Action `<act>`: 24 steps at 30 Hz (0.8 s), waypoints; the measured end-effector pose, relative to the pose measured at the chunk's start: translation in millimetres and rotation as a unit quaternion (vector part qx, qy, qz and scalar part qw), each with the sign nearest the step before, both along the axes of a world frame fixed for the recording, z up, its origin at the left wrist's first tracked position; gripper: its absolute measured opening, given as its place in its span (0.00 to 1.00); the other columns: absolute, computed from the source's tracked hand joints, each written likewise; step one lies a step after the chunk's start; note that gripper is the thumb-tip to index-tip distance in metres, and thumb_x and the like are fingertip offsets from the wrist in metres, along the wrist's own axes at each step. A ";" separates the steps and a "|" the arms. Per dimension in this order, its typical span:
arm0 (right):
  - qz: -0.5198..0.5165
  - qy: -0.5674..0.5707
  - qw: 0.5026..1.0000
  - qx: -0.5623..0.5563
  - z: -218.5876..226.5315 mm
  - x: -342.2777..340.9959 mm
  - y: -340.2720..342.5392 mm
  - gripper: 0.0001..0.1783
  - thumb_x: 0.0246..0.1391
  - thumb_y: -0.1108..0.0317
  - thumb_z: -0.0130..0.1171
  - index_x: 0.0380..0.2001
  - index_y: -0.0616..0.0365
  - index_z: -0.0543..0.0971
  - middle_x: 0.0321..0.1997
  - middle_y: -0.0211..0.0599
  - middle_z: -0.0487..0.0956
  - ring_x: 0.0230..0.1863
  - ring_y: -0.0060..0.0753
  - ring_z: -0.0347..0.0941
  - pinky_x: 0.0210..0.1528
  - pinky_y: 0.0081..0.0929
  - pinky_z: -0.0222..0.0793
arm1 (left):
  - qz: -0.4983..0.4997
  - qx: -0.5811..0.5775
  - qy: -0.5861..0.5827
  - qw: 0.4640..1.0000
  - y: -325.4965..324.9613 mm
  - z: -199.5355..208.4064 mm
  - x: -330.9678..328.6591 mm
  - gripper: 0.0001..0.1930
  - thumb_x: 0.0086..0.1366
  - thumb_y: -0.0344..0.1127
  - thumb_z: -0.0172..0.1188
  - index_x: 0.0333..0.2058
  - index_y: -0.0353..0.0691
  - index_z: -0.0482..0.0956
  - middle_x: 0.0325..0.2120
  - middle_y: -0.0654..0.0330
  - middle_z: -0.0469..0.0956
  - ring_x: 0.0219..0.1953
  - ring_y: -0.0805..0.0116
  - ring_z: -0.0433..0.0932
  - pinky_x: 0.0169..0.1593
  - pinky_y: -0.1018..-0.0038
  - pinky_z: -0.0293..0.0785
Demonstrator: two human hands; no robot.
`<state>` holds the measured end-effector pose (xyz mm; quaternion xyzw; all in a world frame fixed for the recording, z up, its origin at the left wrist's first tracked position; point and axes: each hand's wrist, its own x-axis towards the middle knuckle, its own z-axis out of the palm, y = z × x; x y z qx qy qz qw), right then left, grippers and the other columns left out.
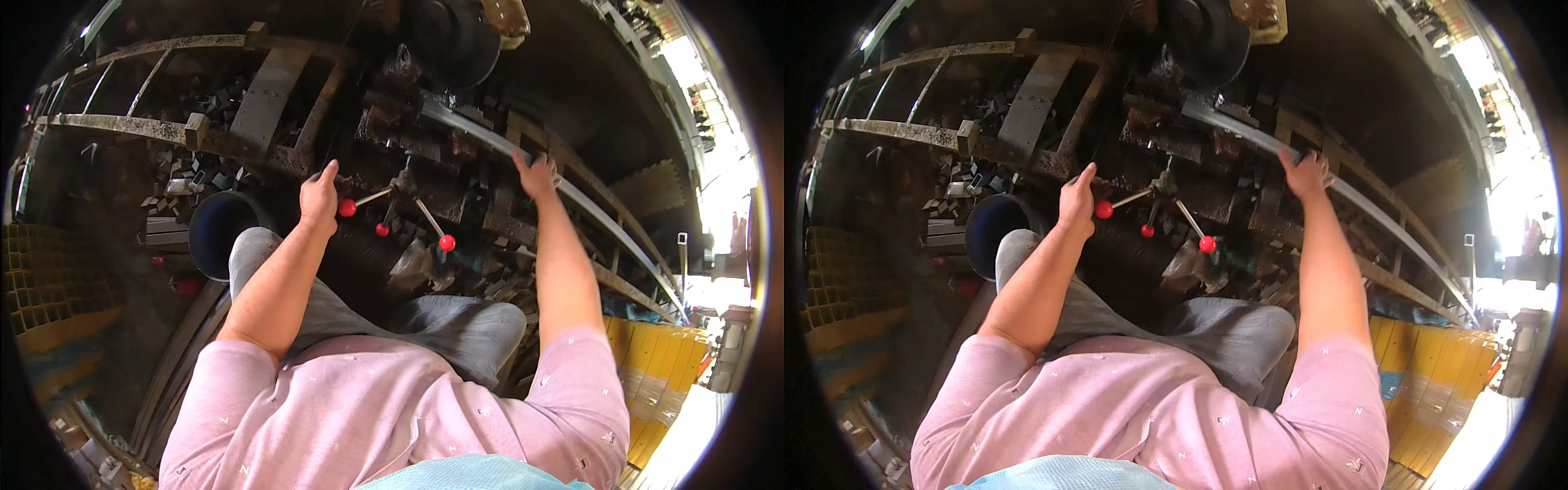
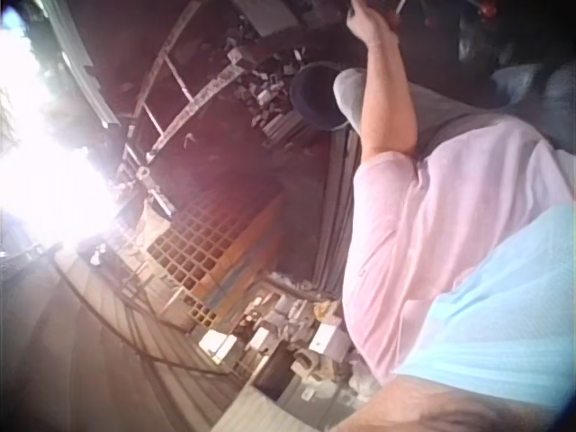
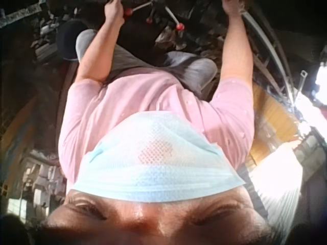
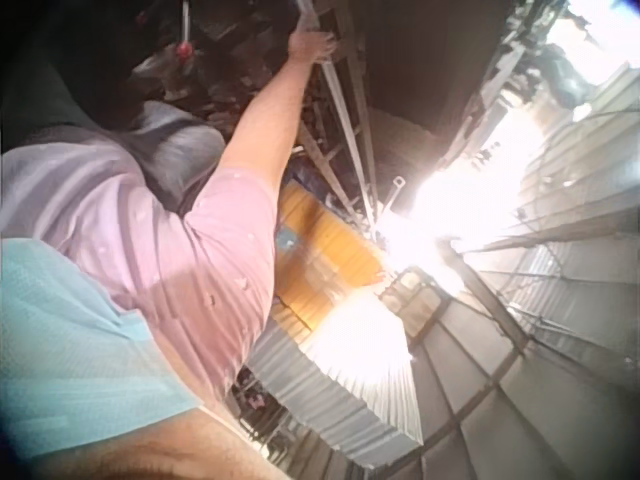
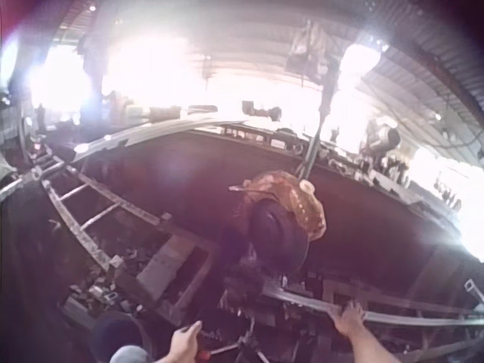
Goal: The person repeatedly positions long metal bars on a chop saw, secures them, and cuts them into shorter pieces. After each cut, the person removes the cut piece and places it aside before loading the next bar.
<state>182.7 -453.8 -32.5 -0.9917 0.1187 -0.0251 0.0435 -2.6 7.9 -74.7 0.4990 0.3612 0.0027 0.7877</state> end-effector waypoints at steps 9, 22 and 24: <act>0.180 0.226 0.941 0.178 -11.4 -184.4 175.7 0.38 0.53 0.35 0.75 0.42 0.66 0.88 0.41 0.59 0.88 0.48 0.63 0.86 0.52 0.50 0.81 | -0.088 -0.266 -0.151 0.948 -17.0 15.8 -9.0 0.23 0.78 0.47 0.57 0.46 0.29 0.86 0.46 0.49 0.88 0.51 0.56 0.86 0.63 0.61 0.77; 0.294 0.189 0.919 0.180 -129.2 -193.8 178.3 0.24 0.58 0.54 0.74 0.50 0.62 0.86 0.46 0.51 0.88 0.46 0.43 0.85 0.47 0.37 0.80 | -0.350 0.407 -0.373 0.757 -63.9 75.0 -15.0 0.19 0.58 0.50 0.76 0.28 0.36 0.85 0.36 0.44 0.87 0.46 0.42 0.86 0.66 0.48 0.78; 0.265 0.235 0.922 0.155 -124.0 -189.4 190.4 0.23 0.59 0.54 0.73 0.48 0.62 0.86 0.45 0.50 0.88 0.45 0.42 0.85 0.45 0.37 0.79 | -0.388 0.417 -0.343 0.747 -62.1 78.3 -15.1 0.21 0.57 0.52 0.76 0.27 0.37 0.85 0.31 0.45 0.86 0.40 0.42 0.86 0.54 0.51 0.82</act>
